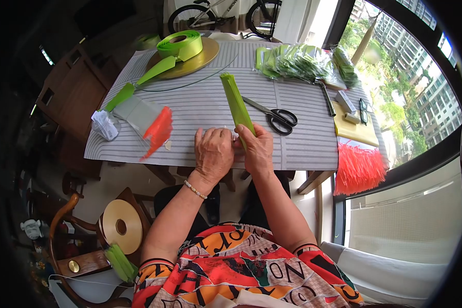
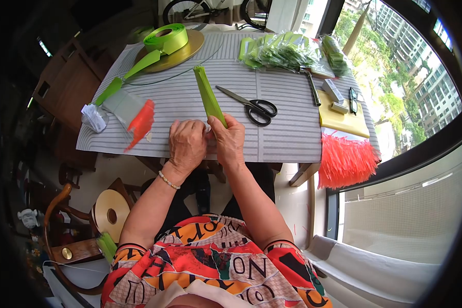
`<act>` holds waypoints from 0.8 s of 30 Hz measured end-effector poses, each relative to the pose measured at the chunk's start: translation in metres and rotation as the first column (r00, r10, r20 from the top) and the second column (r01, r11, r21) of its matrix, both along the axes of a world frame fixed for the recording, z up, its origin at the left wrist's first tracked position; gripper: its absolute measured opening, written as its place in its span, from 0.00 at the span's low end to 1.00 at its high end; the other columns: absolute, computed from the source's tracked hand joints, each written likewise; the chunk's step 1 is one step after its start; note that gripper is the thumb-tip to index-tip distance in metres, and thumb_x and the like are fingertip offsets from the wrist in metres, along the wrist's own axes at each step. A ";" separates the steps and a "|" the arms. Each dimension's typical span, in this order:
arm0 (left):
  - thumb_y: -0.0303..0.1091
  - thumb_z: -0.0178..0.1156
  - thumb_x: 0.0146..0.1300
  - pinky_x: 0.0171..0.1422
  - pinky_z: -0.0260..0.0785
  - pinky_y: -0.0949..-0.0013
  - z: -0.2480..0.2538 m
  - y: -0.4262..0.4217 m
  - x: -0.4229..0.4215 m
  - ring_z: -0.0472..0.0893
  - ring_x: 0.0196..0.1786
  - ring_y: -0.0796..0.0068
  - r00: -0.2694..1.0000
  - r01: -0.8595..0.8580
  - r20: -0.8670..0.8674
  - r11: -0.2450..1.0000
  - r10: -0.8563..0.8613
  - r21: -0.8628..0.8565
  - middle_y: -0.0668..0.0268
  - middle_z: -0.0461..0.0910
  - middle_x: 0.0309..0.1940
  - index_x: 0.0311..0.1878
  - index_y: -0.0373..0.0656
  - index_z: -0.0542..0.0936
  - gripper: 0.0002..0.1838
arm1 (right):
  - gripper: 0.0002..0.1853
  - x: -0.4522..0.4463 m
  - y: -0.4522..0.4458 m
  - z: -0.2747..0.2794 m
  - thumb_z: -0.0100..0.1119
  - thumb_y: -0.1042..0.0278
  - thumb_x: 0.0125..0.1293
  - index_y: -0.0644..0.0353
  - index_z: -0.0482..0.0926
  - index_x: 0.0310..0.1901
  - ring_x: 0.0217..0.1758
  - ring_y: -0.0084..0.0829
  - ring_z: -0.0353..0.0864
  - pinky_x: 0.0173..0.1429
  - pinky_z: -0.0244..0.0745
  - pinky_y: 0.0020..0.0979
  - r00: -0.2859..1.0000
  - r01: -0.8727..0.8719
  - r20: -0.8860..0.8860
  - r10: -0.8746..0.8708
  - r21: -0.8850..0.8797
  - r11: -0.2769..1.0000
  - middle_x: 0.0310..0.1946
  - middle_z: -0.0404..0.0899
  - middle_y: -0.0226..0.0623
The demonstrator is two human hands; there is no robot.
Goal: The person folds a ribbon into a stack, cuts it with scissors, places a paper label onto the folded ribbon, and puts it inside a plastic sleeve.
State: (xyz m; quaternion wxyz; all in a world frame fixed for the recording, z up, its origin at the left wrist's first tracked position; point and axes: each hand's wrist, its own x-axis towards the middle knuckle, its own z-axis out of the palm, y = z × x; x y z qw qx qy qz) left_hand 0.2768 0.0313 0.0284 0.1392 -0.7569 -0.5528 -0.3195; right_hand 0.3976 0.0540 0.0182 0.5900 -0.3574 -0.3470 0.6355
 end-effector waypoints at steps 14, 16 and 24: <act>0.30 0.64 0.55 0.41 0.71 0.55 -0.012 0.007 -0.005 0.79 0.36 0.56 0.994 -0.036 0.102 0.998 0.041 -0.051 0.63 0.79 0.29 0.29 0.43 0.78 0.05 | 0.08 0.084 -0.086 -0.014 0.63 0.76 0.66 0.66 0.83 0.46 0.28 0.19 0.77 0.35 0.82 0.24 0.883 -0.091 0.469 0.034 0.099 0.991 0.36 0.79 0.32; 0.30 0.65 0.55 0.42 0.71 0.56 -0.005 0.005 -0.003 0.79 0.37 0.57 0.995 -0.031 0.090 0.996 0.038 -0.083 0.63 0.78 0.30 0.28 0.44 0.78 0.05 | 0.09 0.097 -0.094 -0.013 0.64 0.76 0.65 0.64 0.84 0.46 0.30 0.18 0.78 0.33 0.81 0.23 0.743 -0.107 0.669 -0.032 0.166 0.980 0.36 0.79 0.32; 0.33 0.63 0.58 0.40 0.70 0.55 0.000 0.000 0.008 0.79 0.35 0.59 0.999 0.004 0.044 0.997 -0.001 -0.075 0.62 0.77 0.29 0.27 0.43 0.78 0.07 | 0.13 0.114 -0.084 0.008 0.59 0.72 0.62 0.55 0.82 0.49 0.37 0.37 0.81 0.38 0.78 0.36 -0.040 -0.442 0.865 -0.500 0.434 0.785 0.37 0.77 0.34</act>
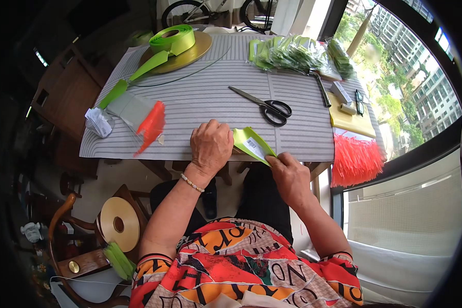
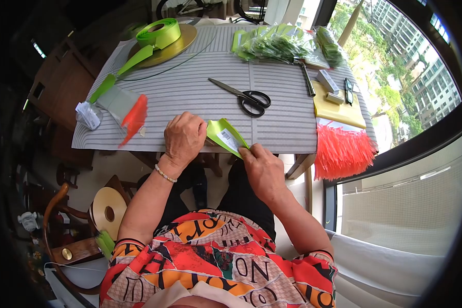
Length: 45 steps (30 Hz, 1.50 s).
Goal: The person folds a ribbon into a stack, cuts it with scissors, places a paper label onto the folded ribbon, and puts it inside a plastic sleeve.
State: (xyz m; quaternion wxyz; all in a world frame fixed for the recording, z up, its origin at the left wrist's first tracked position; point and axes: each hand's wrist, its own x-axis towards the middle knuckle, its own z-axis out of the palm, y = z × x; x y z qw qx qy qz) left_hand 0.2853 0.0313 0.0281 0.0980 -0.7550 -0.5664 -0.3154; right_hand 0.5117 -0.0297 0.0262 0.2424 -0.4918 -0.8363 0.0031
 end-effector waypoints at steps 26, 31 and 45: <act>0.30 0.63 0.55 0.37 0.74 0.62 0.002 -0.010 0.006 0.78 0.34 0.64 0.970 0.239 -0.072 0.966 -0.233 0.097 0.65 0.74 0.29 0.29 0.44 0.77 0.04 | 0.15 -0.017 0.005 0.000 0.57 0.70 0.62 0.58 0.80 0.51 0.39 0.36 0.80 0.41 0.79 0.37 0.994 -0.086 0.066 0.088 -0.030 0.996 0.38 0.75 0.36; 0.29 0.67 0.54 0.42 0.72 0.61 0.003 -0.016 0.009 0.78 0.37 0.62 0.974 0.222 -0.067 0.973 -0.219 0.057 0.66 0.77 0.31 0.37 0.45 0.82 0.07 | 0.16 -0.034 0.016 -0.001 0.56 0.72 0.62 0.55 0.81 0.52 0.40 0.37 0.81 0.41 0.79 0.37 0.995 -0.066 0.074 0.069 -0.045 0.997 0.39 0.76 0.35; 0.39 0.64 0.67 0.50 0.76 0.61 -0.011 -0.038 -0.032 0.80 0.47 0.68 0.061 0.281 0.977 0.936 0.202 -0.211 0.62 0.77 0.46 0.56 0.38 0.75 0.20 | 0.15 -0.037 0.016 -0.004 0.60 0.73 0.59 0.56 0.82 0.49 0.37 0.38 0.83 0.37 0.80 0.37 0.996 -0.043 -0.074 0.045 0.030 0.999 0.36 0.78 0.35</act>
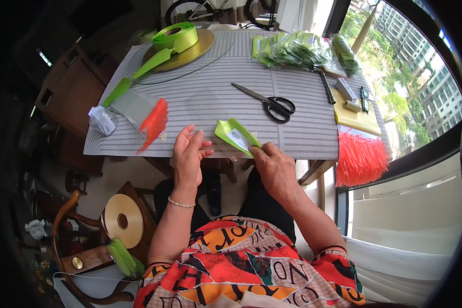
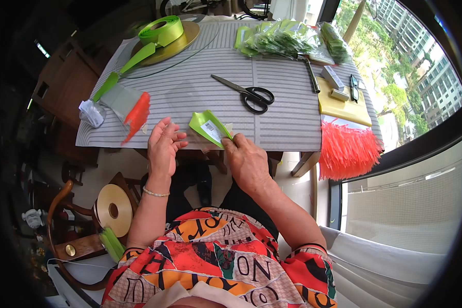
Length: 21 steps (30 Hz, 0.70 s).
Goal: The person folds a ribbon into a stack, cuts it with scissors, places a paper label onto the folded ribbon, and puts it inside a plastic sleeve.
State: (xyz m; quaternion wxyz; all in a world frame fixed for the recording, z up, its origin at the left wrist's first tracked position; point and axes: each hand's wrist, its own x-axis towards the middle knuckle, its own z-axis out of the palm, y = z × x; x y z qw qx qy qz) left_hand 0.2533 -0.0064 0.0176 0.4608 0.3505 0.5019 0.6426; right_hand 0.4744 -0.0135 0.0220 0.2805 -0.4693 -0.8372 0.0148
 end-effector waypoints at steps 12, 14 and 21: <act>0.54 0.42 0.77 0.72 0.64 0.50 -0.015 0.020 0.008 0.72 0.68 0.53 0.631 0.303 0.729 0.950 -0.264 0.081 0.53 0.73 0.64 0.65 0.36 0.69 0.30 | 0.16 -0.030 -0.001 0.006 0.61 0.70 0.59 0.58 0.81 0.51 0.41 0.38 0.83 0.40 0.81 0.39 0.997 -0.072 -0.014 0.070 -0.143 0.987 0.39 0.77 0.37; 0.51 0.41 0.78 0.72 0.64 0.51 -0.017 0.015 0.016 0.71 0.68 0.53 0.659 0.303 0.702 0.949 -0.270 0.081 0.53 0.72 0.66 0.68 0.39 0.67 0.28 | 0.17 -0.037 0.003 0.009 0.61 0.70 0.59 0.59 0.81 0.51 0.41 0.39 0.83 0.41 0.81 0.39 0.998 -0.059 0.000 0.060 -0.168 0.984 0.39 0.77 0.38; 0.51 0.46 0.75 0.68 0.67 0.55 -0.017 -0.005 0.027 0.73 0.66 0.56 0.711 0.332 0.652 0.943 -0.266 0.022 0.54 0.72 0.66 0.69 0.41 0.66 0.28 | 0.17 -0.049 0.004 -0.003 0.62 0.71 0.57 0.59 0.81 0.49 0.41 0.39 0.84 0.40 0.81 0.38 0.998 -0.048 -0.040 0.043 -0.132 0.990 0.39 0.77 0.38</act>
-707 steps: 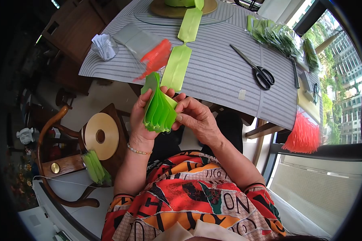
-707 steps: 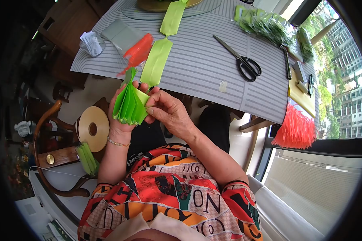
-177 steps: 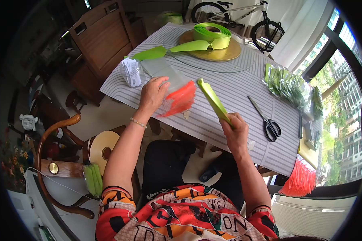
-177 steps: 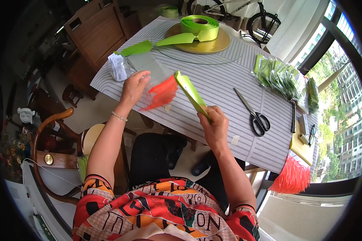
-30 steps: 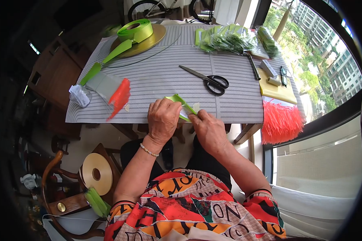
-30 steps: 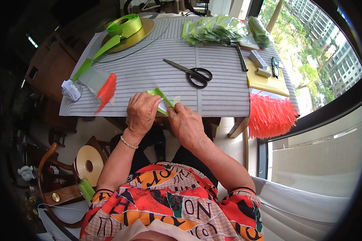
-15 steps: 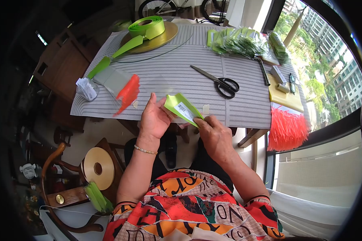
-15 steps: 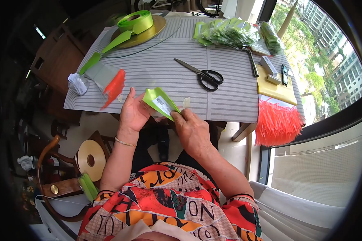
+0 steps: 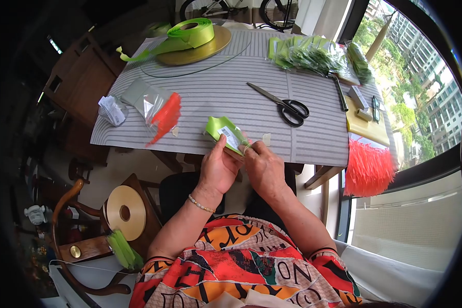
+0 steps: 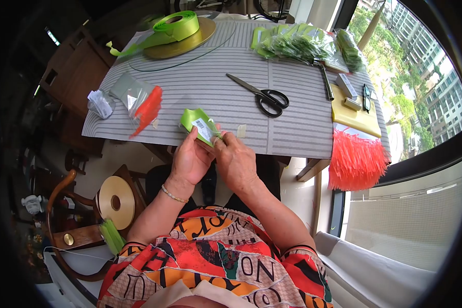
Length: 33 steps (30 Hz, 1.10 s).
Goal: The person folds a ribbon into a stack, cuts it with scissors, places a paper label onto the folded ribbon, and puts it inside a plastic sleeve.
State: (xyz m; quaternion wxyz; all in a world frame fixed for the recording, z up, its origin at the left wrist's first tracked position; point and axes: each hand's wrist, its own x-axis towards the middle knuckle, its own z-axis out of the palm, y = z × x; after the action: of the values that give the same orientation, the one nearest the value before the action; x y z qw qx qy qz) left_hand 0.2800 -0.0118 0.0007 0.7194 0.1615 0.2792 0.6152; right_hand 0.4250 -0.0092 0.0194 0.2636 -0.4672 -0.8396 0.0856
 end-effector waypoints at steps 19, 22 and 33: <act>0.33 0.49 0.72 0.65 0.72 0.53 -0.015 -0.009 0.005 0.79 0.58 0.50 0.995 -0.004 0.095 0.988 0.019 -0.155 0.50 0.79 0.54 0.57 0.32 0.72 0.17 | 0.15 0.011 -0.030 0.001 0.59 0.71 0.59 0.59 0.80 0.49 0.41 0.37 0.83 0.40 0.81 0.36 0.997 -0.074 0.026 0.073 0.018 0.997 0.39 0.77 0.38; 0.31 0.49 0.72 0.65 0.72 0.52 -0.012 -0.008 0.003 0.79 0.58 0.49 0.996 0.002 0.093 0.986 0.014 -0.167 0.49 0.79 0.54 0.57 0.32 0.72 0.16 | 0.19 0.014 -0.033 0.005 0.60 0.72 0.59 0.57 0.79 0.54 0.42 0.39 0.82 0.42 0.81 0.37 0.996 -0.080 0.040 0.082 -0.038 0.996 0.41 0.76 0.40; 0.33 0.49 0.72 0.66 0.71 0.50 -0.012 -0.013 0.002 0.78 0.60 0.49 0.983 0.021 0.184 0.982 0.014 -0.187 0.50 0.78 0.55 0.58 0.32 0.71 0.18 | 0.29 0.030 -0.031 0.002 0.67 0.72 0.52 0.50 0.77 0.60 0.31 0.37 0.80 0.32 0.78 0.36 0.987 -0.159 0.023 0.160 -0.029 0.987 0.34 0.73 0.35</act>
State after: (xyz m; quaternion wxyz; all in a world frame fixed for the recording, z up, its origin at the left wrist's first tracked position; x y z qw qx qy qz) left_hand 0.2815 -0.0246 -0.0117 0.7554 0.0354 0.2680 0.5969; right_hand 0.4550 -0.0405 0.0209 0.2387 -0.4030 -0.8764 0.1119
